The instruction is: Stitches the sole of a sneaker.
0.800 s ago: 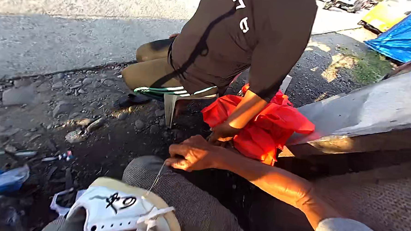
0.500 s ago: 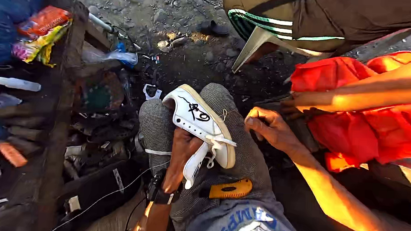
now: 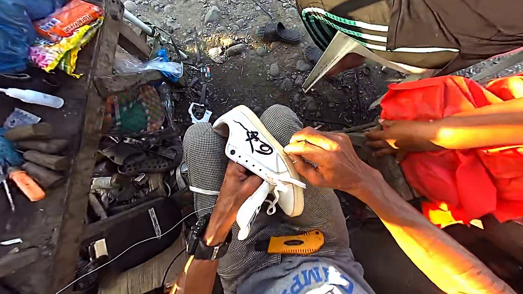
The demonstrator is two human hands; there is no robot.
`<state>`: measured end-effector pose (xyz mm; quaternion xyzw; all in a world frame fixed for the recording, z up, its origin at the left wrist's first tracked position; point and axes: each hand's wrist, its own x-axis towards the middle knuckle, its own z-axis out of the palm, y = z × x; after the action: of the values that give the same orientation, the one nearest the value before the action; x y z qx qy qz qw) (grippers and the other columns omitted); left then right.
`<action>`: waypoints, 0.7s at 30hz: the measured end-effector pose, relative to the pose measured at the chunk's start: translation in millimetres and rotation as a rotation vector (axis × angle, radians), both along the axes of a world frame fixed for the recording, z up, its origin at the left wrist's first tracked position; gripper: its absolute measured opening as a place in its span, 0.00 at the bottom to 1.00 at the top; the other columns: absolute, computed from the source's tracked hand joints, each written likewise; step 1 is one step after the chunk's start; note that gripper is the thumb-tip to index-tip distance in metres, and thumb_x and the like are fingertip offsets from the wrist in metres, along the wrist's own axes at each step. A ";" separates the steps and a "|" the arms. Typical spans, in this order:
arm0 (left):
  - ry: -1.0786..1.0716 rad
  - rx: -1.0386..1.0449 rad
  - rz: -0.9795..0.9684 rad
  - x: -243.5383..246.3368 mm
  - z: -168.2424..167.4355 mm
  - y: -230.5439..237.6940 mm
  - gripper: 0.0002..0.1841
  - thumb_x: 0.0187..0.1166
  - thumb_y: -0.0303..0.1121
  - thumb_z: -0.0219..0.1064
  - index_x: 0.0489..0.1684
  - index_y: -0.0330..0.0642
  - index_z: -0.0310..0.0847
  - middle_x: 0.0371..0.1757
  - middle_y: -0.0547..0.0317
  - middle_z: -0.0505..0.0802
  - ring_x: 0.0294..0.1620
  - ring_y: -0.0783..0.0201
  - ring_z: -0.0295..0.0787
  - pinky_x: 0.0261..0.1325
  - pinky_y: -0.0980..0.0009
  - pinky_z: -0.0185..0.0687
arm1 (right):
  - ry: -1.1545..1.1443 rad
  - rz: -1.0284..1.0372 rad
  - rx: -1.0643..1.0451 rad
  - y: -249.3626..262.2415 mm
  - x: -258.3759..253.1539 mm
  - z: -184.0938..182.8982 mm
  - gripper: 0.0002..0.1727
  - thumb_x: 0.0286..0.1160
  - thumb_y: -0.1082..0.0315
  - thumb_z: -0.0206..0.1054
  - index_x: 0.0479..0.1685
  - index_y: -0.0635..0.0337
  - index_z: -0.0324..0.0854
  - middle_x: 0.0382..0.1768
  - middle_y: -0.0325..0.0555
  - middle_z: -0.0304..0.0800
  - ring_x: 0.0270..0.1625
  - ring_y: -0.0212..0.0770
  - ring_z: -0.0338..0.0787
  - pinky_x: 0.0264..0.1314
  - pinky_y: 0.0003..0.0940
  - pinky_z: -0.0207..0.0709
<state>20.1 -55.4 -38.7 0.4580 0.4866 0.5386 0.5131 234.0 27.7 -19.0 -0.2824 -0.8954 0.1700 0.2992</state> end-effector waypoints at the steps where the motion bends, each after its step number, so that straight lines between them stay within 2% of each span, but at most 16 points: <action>1: -0.011 0.008 0.000 0.2 -0.9 0.3 0.13 0.69 0.16 0.67 0.46 0.43 0.87 0.42 0.73 0.96 0.46 0.79 0.92 0.56 0.76 0.90 | -0.013 0.008 0.008 1.9 -2.1 0.1 0.11 0.78 0.65 0.63 0.39 0.55 0.93 0.37 0.42 0.91 0.36 0.35 0.89 0.30 0.30 0.79; 3: -0.044 0.000 -0.003 -0.2 -0.9 -0.3 0.13 0.70 0.16 0.67 0.46 0.43 0.87 0.42 0.73 0.96 0.47 0.78 0.93 0.56 0.76 0.90 | 0.017 0.032 -0.103 3.3 -4.4 2.7 0.11 0.76 0.66 0.63 0.34 0.57 0.91 0.33 0.41 0.88 0.34 0.33 0.86 0.29 0.27 0.77; 6: -0.081 -0.024 -0.016 -1.8 0.4 -1.4 0.13 0.72 0.16 0.66 0.48 0.43 0.85 0.44 0.73 0.96 0.48 0.78 0.92 0.58 0.75 0.89 | 0.273 0.087 -0.614 0.6 6.4 9.7 0.09 0.76 0.68 0.62 0.34 0.61 0.87 0.37 0.38 0.86 0.40 0.23 0.83 0.40 0.17 0.76; 7: -0.090 -0.016 -0.029 -3.2 -0.6 -1.5 0.13 0.72 0.17 0.66 0.49 0.44 0.85 0.45 0.74 0.96 0.49 0.78 0.92 0.60 0.75 0.89 | 0.409 0.093 -0.771 -0.7 14.6 11.6 0.09 0.77 0.66 0.63 0.35 0.58 0.87 0.38 0.34 0.86 0.40 0.20 0.82 0.40 0.15 0.75; 9: -0.114 -0.015 -0.051 -5.2 -0.7 -2.6 0.13 0.74 0.17 0.66 0.51 0.44 0.86 0.47 0.73 0.96 0.51 0.77 0.92 0.61 0.74 0.88 | 0.718 0.091 -0.989 -4.3 33.4 15.4 0.08 0.77 0.58 0.68 0.35 0.47 0.90 0.38 0.26 0.89 0.32 0.17 0.82 0.32 0.14 0.75; 10: -0.125 -0.016 -0.056 -5.4 -0.3 -2.6 0.13 0.74 0.18 0.66 0.51 0.44 0.86 0.47 0.73 0.96 0.51 0.77 0.92 0.61 0.74 0.89 | 0.877 0.117 -1.053 -6.5 41.0 19.9 0.08 0.77 0.57 0.68 0.36 0.45 0.91 0.37 0.27 0.90 0.28 0.18 0.81 0.28 0.14 0.74; 13: -0.134 -0.031 -0.050 -4.4 1.6 -2.4 0.13 0.74 0.18 0.66 0.50 0.45 0.86 0.46 0.73 0.96 0.51 0.77 0.92 0.60 0.75 0.89 | 1.254 0.290 -1.236 -19.1 51.9 35.5 0.11 0.76 0.57 0.67 0.37 0.53 0.91 0.35 0.35 0.90 0.26 0.25 0.83 0.26 0.20 0.74; 15: -0.139 -0.031 -0.016 -2.2 1.8 -1.6 0.14 0.73 0.17 0.67 0.49 0.46 0.86 0.46 0.74 0.96 0.50 0.78 0.92 0.60 0.75 0.89 | 1.222 0.348 -1.292 -24.9 59.8 49.0 0.13 0.76 0.56 0.64 0.32 0.52 0.87 0.27 0.30 0.84 0.23 0.25 0.81 0.23 0.19 0.71; 17: -0.143 -0.025 0.016 -0.2 2.9 -0.3 0.14 0.72 0.15 0.66 0.47 0.45 0.87 0.44 0.73 0.96 0.49 0.77 0.93 0.59 0.74 0.89 | 0.957 0.236 -1.147 -25.8 82.9 68.7 0.14 0.80 0.53 0.62 0.28 0.47 0.83 0.22 0.24 0.78 0.20 0.19 0.75 0.20 0.14 0.65; 19: -0.127 0.009 0.030 3.7 0.5 1.4 0.15 0.70 0.15 0.65 0.46 0.46 0.87 0.43 0.73 0.97 0.47 0.77 0.93 0.57 0.73 0.90 | 0.720 0.113 -0.968 -25.9 105.7 87.8 0.15 0.81 0.51 0.62 0.27 0.44 0.82 0.21 0.22 0.76 0.21 0.18 0.73 0.21 0.13 0.63; 21: -0.116 0.031 0.046 7.9 -1.8 3.1 0.15 0.69 0.14 0.65 0.45 0.46 0.86 0.42 0.74 0.97 0.46 0.77 0.93 0.56 0.74 0.91 | 0.648 0.083 -0.890 -27.6 111.7 94.6 0.15 0.81 0.50 0.63 0.28 0.44 0.83 0.22 0.21 0.77 0.23 0.17 0.74 0.23 0.13 0.63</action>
<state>28.1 -52.4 -40.5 0.4226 0.4580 0.5836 0.5206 345.8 0.1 75.6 -0.2794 -0.6095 0.6221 0.4044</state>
